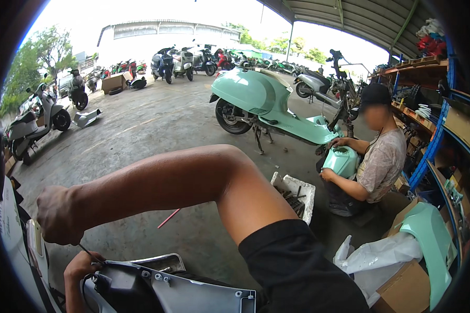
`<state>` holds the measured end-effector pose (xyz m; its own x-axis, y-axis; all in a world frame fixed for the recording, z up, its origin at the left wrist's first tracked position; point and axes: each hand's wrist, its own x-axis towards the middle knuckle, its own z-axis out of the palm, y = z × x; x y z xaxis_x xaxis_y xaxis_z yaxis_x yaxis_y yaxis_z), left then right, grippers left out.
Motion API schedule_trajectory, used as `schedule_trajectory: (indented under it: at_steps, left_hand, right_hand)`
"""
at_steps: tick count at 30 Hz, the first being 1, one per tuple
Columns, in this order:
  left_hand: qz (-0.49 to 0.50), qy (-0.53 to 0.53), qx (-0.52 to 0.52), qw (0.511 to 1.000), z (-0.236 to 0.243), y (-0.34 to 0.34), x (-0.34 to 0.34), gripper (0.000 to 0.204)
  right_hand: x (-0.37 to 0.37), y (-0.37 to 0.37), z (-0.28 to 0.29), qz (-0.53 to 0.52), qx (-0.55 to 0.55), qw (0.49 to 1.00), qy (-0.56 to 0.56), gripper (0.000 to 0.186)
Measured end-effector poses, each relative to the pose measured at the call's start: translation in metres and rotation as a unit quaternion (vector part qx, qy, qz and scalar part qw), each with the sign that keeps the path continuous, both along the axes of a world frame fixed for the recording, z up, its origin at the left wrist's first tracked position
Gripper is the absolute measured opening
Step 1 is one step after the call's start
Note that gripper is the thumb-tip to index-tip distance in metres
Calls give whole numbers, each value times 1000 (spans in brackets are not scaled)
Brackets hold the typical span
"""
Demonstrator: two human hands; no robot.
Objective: The person uses a screwdriver to unscrew and remove internal components from a silver motorcycle fairing panel, then picks up screws from a metal tray.
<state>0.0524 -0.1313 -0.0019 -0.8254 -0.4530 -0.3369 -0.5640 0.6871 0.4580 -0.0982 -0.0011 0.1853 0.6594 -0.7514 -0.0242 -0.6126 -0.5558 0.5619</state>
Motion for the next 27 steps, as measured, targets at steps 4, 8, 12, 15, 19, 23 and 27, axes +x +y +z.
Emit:
schedule_trajectory:
  at_steps: [4,8,12,15,19,23,27]
  left_hand:
    - [5,-5,-2,1000,-2,0,-2,31]
    - [1,-4,-3,1000,-8,-7,5,32]
    - [1,-15,1,1000,-17,-16,5,34]
    - [-1,-31,-8,1000,-15,-16,3,34]
    - [6,-34,-1,999,-18,-19,2,35]
    - [17,-41,4,999,-17,-19,7,34]
    - [-3,-60,-22,998,-9,-11,9,32]
  right_hand:
    - [1,-1,-2,-2,4,1000,-4,17]
    - [8,2,2,2,2,1000,-8,17]
    - [10,1,2,-2,6,1000,-16,17]
    - [9,-1,1,-2,2,1000,-17,17]
    - [8,-3,1,1,2,1000,-19,17]
    - [15,-3,2,2,6,1000,-15,17]
    - [13,4,3,28,-5,999,-28,9]
